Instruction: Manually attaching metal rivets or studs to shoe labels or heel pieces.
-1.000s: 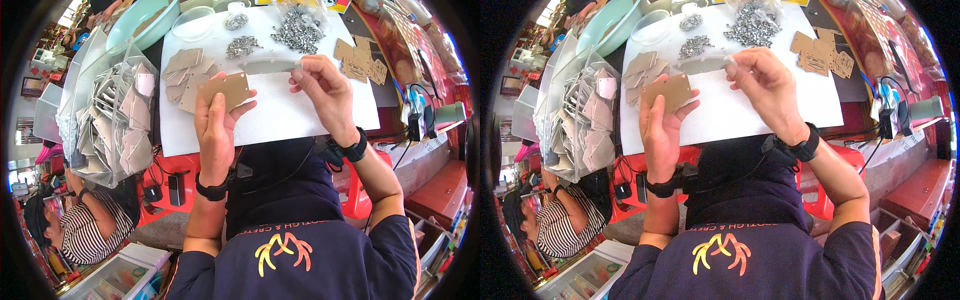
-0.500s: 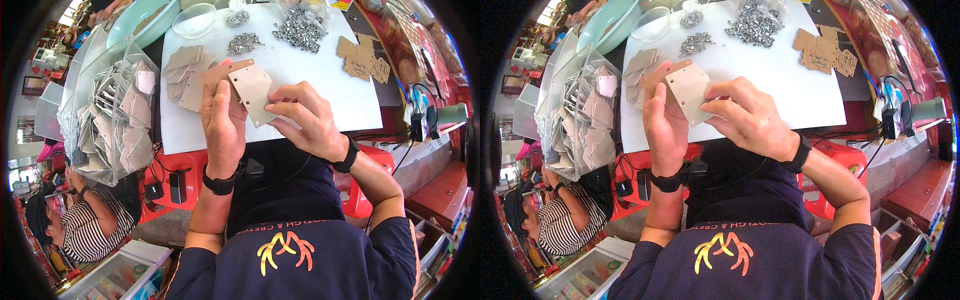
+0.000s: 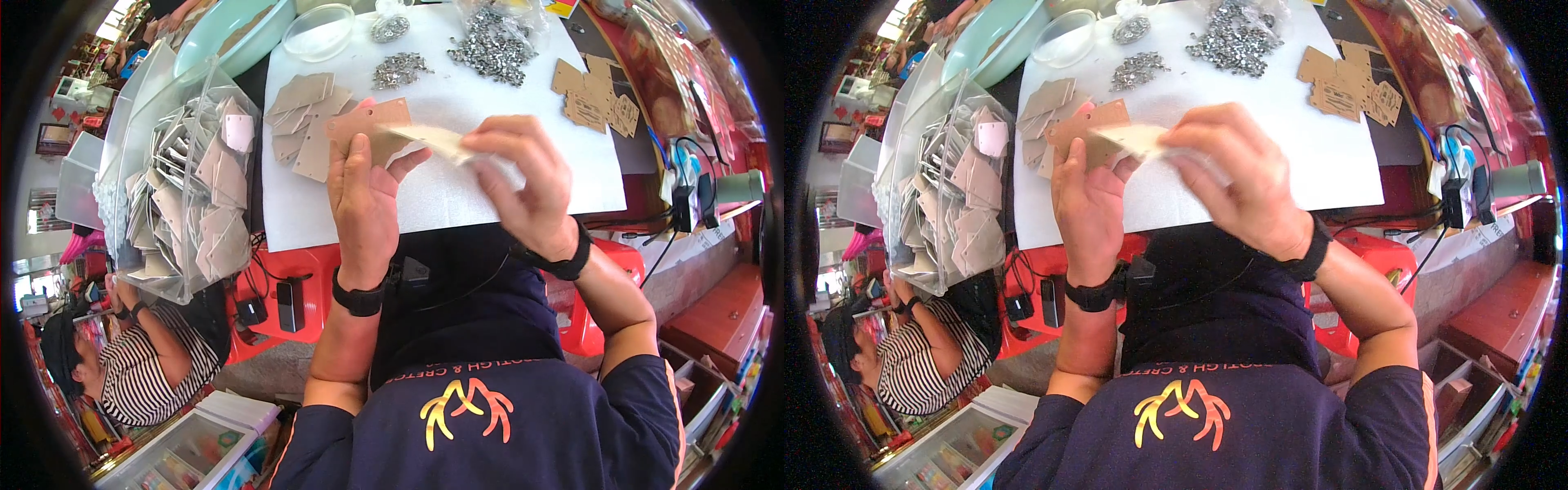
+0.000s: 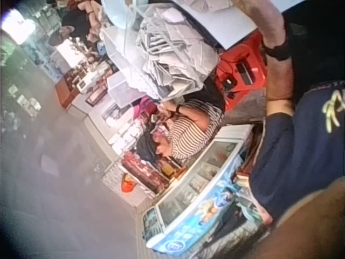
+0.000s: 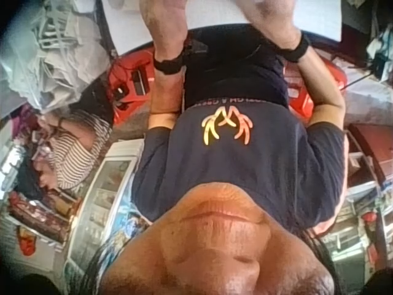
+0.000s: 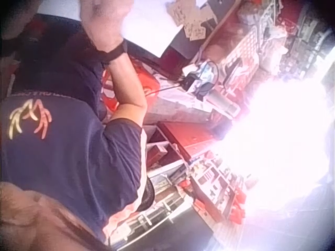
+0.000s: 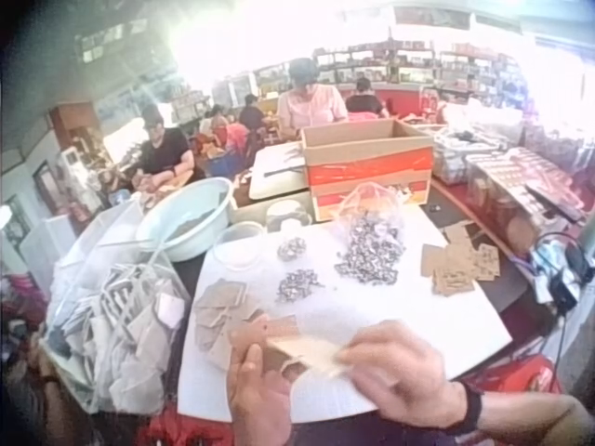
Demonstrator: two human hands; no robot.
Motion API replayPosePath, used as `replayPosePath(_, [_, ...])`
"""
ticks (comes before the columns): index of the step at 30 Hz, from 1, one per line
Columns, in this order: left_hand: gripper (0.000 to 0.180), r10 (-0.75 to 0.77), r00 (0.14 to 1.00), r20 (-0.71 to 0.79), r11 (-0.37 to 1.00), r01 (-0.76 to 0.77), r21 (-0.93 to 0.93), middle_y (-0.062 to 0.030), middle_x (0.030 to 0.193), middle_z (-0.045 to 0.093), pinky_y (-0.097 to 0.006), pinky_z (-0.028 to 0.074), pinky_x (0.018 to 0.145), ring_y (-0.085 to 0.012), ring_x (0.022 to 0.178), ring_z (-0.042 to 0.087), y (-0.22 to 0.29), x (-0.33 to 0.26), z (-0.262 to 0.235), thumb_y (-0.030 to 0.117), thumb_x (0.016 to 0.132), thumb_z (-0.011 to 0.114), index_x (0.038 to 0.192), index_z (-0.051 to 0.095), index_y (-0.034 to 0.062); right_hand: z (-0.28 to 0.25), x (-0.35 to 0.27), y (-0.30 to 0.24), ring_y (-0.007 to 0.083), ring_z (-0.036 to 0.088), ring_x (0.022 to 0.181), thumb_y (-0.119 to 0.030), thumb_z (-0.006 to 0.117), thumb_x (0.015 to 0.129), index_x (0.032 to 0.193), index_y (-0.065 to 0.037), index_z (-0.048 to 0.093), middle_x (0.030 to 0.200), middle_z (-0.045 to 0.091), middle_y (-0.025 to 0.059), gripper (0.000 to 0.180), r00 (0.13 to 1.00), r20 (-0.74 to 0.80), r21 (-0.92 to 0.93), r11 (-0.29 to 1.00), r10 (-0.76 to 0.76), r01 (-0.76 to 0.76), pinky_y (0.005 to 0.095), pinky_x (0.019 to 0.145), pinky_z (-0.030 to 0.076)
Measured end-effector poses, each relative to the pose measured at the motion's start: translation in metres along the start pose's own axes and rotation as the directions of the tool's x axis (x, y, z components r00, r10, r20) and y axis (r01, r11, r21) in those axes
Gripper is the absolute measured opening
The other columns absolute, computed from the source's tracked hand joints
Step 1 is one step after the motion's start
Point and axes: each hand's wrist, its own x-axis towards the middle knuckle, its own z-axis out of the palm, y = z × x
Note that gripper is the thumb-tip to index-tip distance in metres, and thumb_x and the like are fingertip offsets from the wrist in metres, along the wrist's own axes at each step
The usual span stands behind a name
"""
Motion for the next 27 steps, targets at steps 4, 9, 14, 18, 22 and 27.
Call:
replayPosePath(4, [0.044,-0.025,1.0,-0.019,1.0,0.025,0.006,-0.0156,0.129,0.052,-0.044,0.047,0.1,-0.0235,0.119,0.054,-0.002,0.001,-0.001,0.025,0.104,0.036,0.14,0.037,-0.001,0.001,0.001,0.005,0.0152,0.065,0.08,-0.004,0.068,0.088,0.104,0.001,0.065,0.093,0.067,0.0088,0.017,0.91,-0.017,0.334,0.86,0.414,-0.386,0.0268,0.072,0.052])
replayPosePath(9, [0.054,-0.047,0.997,-0.057,0.997,0.044,-0.058,-0.0165,0.132,0.053,-0.045,0.041,0.104,-0.0267,0.123,0.052,-0.008,-0.003,0.006,0.04,0.104,0.032,0.139,0.039,0.0001,0.01,0.003,0.003,0.0101,0.066,0.078,-0.014,0.064,0.095,0.109,0.003,0.061,0.092,0.069,0.0066,0.023,0.689,0.254,0.648,0.41,0.678,-0.642,0.0228,0.073,0.054])
replayPosePath(14, [0.061,-0.077,0.997,-0.03,0.996,0.075,-0.051,-0.016,0.134,0.053,-0.045,0.042,0.103,-0.0263,0.123,0.053,-0.007,-0.003,0.011,0.049,0.104,0.03,0.14,0.039,0.0008,0.018,0.004,0.006,0.0103,0.066,0.076,-0.014,0.066,0.093,0.109,0.004,0.06,0.09,0.069,0.0076,0.025,0.651,0.288,0.649,0.356,0.703,-0.672,0.0232,0.07,0.056])
replayPosePath(18, [0.058,-0.039,0.999,0.006,0.999,0.039,-0.003,-0.0158,0.132,0.053,-0.044,0.045,0.101,-0.0264,0.121,0.054,-0.009,-0.004,0.01,0.047,0.103,0.032,0.139,0.04,0.0011,0.023,0.008,0.005,0.0106,0.067,0.075,-0.014,0.066,0.093,0.109,0.004,0.06,0.089,0.068,0.0082,0.026,0.646,0.292,0.656,0.344,0.705,-0.672,0.0233,0.069,0.056])
replayPosePath(22, [0.056,-0.01,1.0,0.015,1.0,0.01,0.018,-0.0157,0.129,0.054,-0.041,0.045,0.101,-0.0245,0.118,0.055,-0.011,-0.004,0.01,0.043,0.104,0.034,0.138,0.039,-0.0012,0.025,0.009,0.006,0.0109,0.067,0.074,-0.016,0.067,0.092,0.107,0.005,0.06,0.087,0.068,0.0083,0.026,0.63,0.297,0.659,0.323,0.717,-0.679,0.0234,0.069,0.056])
replayPosePath(27, [0.057,-0.009,1.0,0.001,0.997,0.009,0.071,-0.0157,0.13,0.054,-0.043,0.046,0.099,-0.0255,0.118,0.056,-0.012,-0.005,0.009,0.043,0.103,0.035,0.138,0.04,-0.0018,0.025,0.011,0.004,0.011,0.066,0.068,-0.019,0.068,0.092,0.099,0.005,0.061,0.083,0.068,0.0082,0.026,0.594,0.296,0.603,0.336,0.748,-0.723,0.0231,0.063,0.056])
